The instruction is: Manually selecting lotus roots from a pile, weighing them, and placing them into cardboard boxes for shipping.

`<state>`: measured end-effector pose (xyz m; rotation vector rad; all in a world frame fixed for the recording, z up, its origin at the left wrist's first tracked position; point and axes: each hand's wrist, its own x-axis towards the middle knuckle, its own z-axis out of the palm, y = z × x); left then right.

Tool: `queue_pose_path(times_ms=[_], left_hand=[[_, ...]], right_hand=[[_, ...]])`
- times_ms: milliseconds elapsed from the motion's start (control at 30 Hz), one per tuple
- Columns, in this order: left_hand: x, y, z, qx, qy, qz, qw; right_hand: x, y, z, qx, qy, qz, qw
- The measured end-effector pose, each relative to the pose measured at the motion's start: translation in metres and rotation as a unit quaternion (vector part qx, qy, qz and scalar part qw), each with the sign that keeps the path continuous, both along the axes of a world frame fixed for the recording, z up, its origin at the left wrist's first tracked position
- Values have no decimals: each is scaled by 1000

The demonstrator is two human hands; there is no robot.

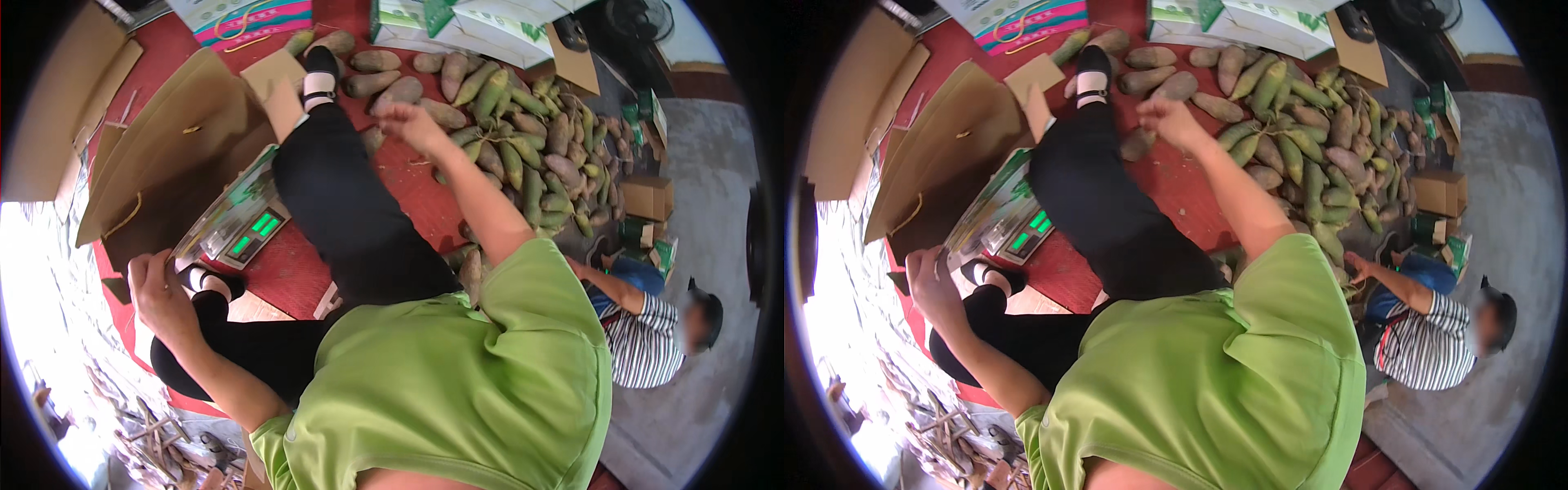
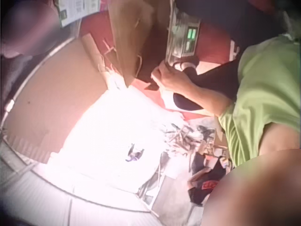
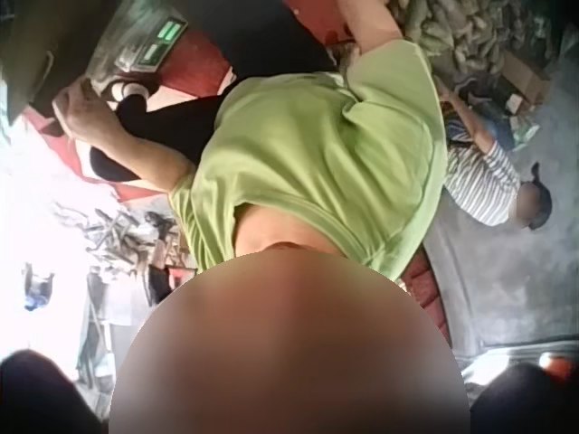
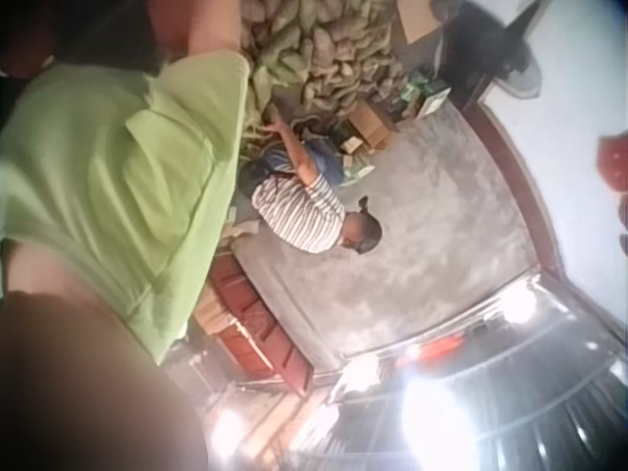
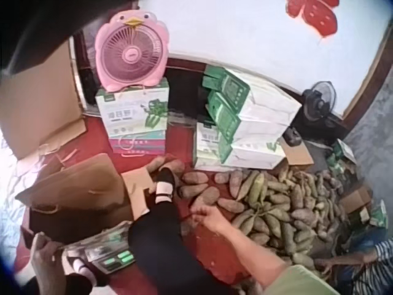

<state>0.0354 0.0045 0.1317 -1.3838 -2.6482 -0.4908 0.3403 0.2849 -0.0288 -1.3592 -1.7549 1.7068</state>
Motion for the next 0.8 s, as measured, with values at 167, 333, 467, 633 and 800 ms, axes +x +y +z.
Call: queue_pose_path(times_ms=[167, 333, 467, 633, 800], left_hand=[[-13, -11, 8, -28, -71, -1, 997], [-16, -15, 4, -89, 3, -37, 995], [-12, 7, -9, -76, 18, -67, 995], [-6, -1, -7, -62, 72, -49, 994], [-2, -1, 2, -57, 52, -48, 996]], right_hand=[[103, -86, -147, 170, -111, 131, 970], [123, -128, -173, 253, -361, 371, 818], [199, -117, -232, 139, -383, 233, 883], [146, -66, -210, -307, -60, -362, 878], [123, -32, -217, -371, 64, -501, 779]])
